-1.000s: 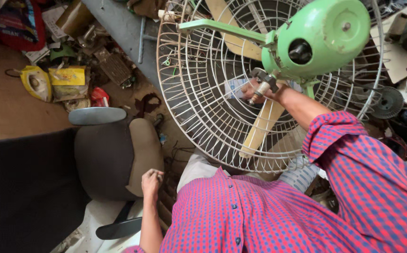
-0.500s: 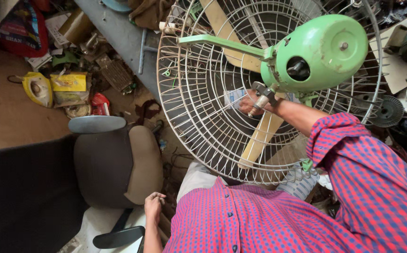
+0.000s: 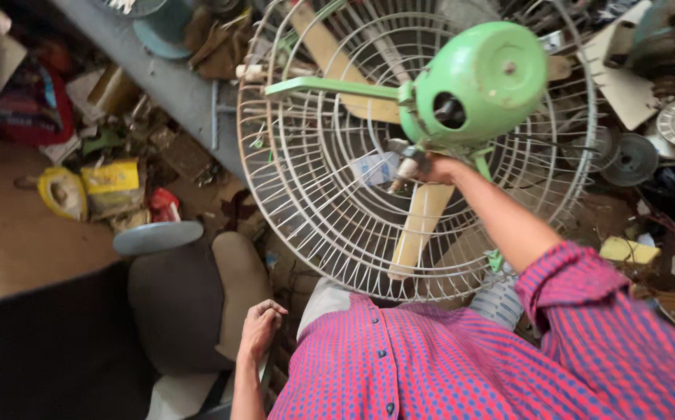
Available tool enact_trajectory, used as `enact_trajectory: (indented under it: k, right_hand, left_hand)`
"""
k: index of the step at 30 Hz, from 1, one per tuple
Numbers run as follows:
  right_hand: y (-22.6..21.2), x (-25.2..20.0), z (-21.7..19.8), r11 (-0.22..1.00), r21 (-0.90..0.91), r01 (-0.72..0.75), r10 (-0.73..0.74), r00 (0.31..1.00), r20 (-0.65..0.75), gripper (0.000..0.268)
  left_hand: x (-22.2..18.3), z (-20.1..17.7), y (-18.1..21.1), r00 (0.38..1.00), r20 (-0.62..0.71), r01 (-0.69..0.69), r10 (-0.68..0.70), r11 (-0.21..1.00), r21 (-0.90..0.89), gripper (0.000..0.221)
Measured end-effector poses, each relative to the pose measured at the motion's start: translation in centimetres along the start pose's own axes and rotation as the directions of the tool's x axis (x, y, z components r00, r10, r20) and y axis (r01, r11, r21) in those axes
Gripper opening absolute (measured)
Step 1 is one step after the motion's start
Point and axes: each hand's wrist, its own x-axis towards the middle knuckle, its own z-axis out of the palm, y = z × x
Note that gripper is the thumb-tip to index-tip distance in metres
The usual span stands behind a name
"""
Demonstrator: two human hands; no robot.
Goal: The person is repairing a green ceiling fan in a cluttered workshop. They manipulate the fan's motor housing and cage, adjusting components with their hands while the camera shakes significantly.
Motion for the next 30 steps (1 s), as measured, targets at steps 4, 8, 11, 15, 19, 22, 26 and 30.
enact_trajectory:
  k: [4,8,11,15,19,22,26,30]
  right_hand:
    - [-1.7,-4.9,0.4,0.858,-0.513,0.008,-0.167,0.950,-0.264,0.019]
    - [-7.3,-14.5,2.3,0.846,-0.528,-0.070,-0.203,0.874,-0.441,0.022]
    - [-10.7,-22.0,4.0,0.899,-0.390,0.200,-0.382,0.793,-0.475,0.025]
    - [-11.1,-28.7,2.9,0.912,-0.266,0.313,-0.411,0.705,-0.578,0.022]
    - [-6.5,-32.3,-1.0,0.951,-0.139,0.278,-0.303,0.732,-0.610,0.026]
    - [-2.8,-32.5,-4.7,0.982,-0.096,0.163,-0.188,0.776,-0.602,0.028]
    - [0.7,-30.8,-8.5,0.941,-0.205,0.268,-0.337,0.718,-0.609,0.026]
    - [1.4,-26.5,-8.9,0.942,-0.198,0.272,-0.336,0.746,-0.575,0.030]
  left_hand:
    - [0.3,2.9,6.8,0.976,0.214,-0.068,0.035,0.987,0.149,0.026]
    - [0.5,7.9,11.8,0.935,0.352,-0.110,0.049,0.982,0.156,0.029]
    - [0.3,12.6,12.7,0.904,0.404,-0.105,0.139,0.989,-0.105,0.029]
    - [-1.3,20.2,12.2,0.912,0.348,-0.025,0.216,0.878,-0.479,0.030]
    - [-2.2,29.9,12.8,0.958,0.231,-0.055,0.169,0.900,-0.433,0.027]
    - [-2.4,36.7,14.2,0.965,0.144,-0.146,0.219,0.906,-0.398,0.028]
    - [-0.3,43.4,16.4,0.946,-0.049,-0.324,0.320,0.941,-0.095,0.045]
    - [3.4,46.6,17.5,0.866,-0.071,-0.497,0.495,0.868,-0.011,0.061]
